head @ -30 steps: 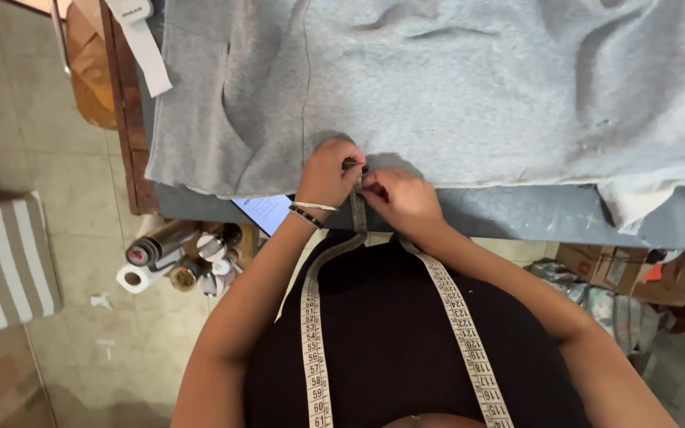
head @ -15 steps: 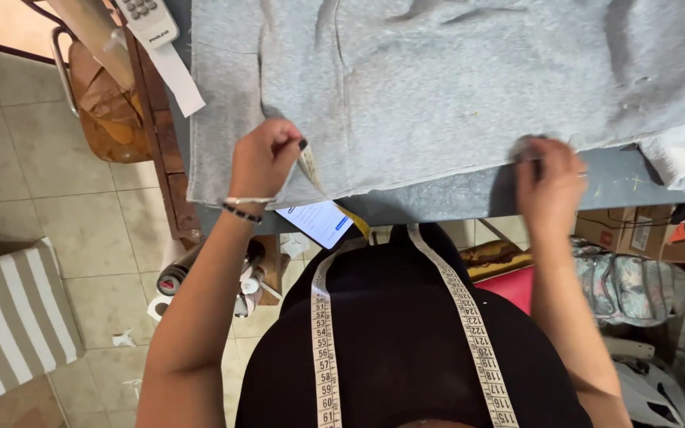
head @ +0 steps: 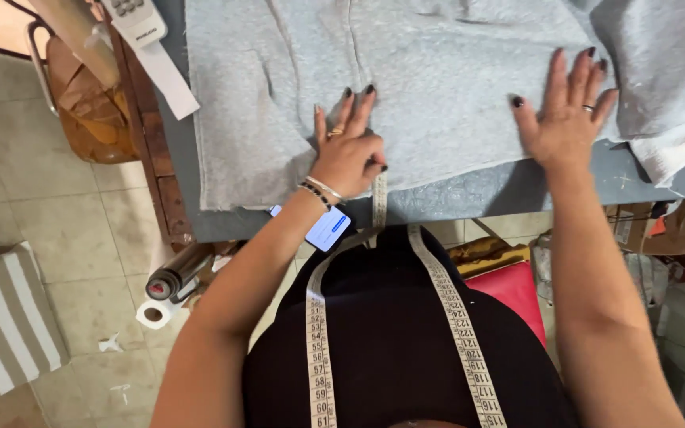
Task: Measuring, pinning, and cutting a grey fabric garment on a work table.
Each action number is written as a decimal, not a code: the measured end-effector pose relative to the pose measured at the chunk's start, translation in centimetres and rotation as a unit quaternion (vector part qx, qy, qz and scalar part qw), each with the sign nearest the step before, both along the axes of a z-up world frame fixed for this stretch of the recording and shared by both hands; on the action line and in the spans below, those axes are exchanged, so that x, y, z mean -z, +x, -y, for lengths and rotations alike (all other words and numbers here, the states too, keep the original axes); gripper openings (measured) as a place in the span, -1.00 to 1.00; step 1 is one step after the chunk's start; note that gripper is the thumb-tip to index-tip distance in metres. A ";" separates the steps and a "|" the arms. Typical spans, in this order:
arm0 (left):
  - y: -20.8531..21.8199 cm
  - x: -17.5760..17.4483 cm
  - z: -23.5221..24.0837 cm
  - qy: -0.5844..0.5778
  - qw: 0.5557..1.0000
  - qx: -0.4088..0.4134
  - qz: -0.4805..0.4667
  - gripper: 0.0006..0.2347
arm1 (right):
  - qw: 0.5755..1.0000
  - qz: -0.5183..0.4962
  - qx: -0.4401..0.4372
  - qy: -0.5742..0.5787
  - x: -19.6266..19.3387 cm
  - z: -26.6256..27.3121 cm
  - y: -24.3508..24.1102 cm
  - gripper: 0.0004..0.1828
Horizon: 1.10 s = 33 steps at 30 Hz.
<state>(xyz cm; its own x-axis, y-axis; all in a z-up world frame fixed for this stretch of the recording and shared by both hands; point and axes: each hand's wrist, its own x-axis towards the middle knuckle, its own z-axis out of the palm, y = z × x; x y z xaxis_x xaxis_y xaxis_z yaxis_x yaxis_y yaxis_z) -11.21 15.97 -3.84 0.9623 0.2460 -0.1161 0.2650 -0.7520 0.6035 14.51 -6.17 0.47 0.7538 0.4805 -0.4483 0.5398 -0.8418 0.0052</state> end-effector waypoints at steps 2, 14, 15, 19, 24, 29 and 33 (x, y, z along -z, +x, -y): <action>2.2 -0.9 0.7 -0.010 1.000 -0.003 0.004 -0.82 | 1.000 0.001 0.021 -0.010 -0.4 1.2 1.9 -0.11; 0.0 1.7 9.2 0.000 0.993 0.055 0.109 -0.94 | 0.980 0.130 -0.080 0.131 1.3 4.5 5.2 -0.23; 0.0 1.8 9.7 0.015 0.991 0.034 0.132 -0.92 | 0.935 0.116 -0.175 0.287 0.4 3.6 3.2 -0.49; 0.5 2.4 11.5 0.037 0.992 0.012 0.120 -0.81 | 0.822 -0.114 -0.322 0.456 3.5 -1.1 -5.8 -0.59; -0.9 1.9 11.7 -0.003 0.999 0.006 0.044 -0.82 | 0.871 0.013 -0.372 0.321 4.5 -3.1 -4.6 -0.40; -1.6 1.9 10.9 -0.069 0.998 -0.009 -0.003 -0.83 | 0.857 0.002 -0.417 0.302 4.7 -0.4 -6.1 -0.32; -0.3 -0.9 7.7 -0.239 0.968 -0.068 0.039 -0.89 | 0.804 0.037 -0.463 0.371 4.2 2.3 -6.9 -0.49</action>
<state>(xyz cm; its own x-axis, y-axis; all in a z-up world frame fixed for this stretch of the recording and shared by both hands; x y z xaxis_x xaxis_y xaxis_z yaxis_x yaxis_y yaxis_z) -11.48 8.26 -2.89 0.9353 0.3073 -0.1755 0.2808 -0.3427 0.8965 7.64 -8.51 -3.72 -0.0690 0.9657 0.2504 0.9583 0.1339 -0.2526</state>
